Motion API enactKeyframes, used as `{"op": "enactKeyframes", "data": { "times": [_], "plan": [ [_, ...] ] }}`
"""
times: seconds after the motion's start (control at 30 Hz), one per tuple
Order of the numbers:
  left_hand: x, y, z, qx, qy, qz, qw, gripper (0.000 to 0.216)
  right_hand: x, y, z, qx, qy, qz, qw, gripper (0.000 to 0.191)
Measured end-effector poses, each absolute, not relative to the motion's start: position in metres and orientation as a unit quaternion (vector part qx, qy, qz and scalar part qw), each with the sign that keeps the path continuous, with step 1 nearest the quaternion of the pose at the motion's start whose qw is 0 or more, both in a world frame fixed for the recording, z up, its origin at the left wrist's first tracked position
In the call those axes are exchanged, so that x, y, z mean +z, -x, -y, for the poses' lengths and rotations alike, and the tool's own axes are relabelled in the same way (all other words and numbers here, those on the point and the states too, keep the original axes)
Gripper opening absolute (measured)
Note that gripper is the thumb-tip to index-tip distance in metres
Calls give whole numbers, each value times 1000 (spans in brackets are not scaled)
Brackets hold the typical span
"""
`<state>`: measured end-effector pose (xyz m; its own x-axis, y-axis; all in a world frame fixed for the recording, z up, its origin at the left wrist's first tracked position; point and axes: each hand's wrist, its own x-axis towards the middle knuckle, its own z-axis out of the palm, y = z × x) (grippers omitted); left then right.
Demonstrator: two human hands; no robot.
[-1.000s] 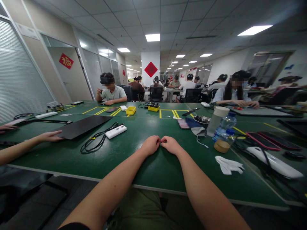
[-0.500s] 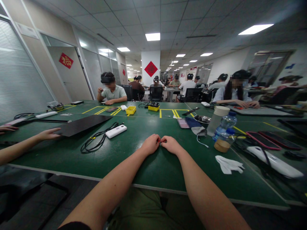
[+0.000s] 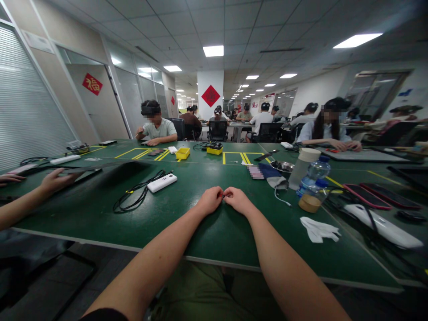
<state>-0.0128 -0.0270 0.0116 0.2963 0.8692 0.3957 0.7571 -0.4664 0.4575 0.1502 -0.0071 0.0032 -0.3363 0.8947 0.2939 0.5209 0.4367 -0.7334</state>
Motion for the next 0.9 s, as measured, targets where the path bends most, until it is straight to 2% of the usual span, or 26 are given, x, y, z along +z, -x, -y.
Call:
{"op": "enactKeyframes", "data": {
  "times": [0.2, 0.4, 0.57, 0.73, 0.9],
  "plan": [
    [13, 13, 29, 282, -793, -532, 99, 10, 5, -151, 8, 262, 465, 765, 361, 15],
    [11, 16, 25, 284, -821, -491, 71, 15, 9, -152, 9, 274, 466, 754, 373, 14],
    [13, 15, 25, 285, -811, -503, 90, 24, 6, -151, 5, 297, 465, 723, 416, 30],
    [14, 14, 26, 285, -801, -516, 109, 21, 7, -153, 6, 293, 488, 715, 407, 13],
    [14, 14, 26, 278, -819, -491, 104, 18, 12, -153, 9, 312, 482, 687, 445, 12]
  ]
}}
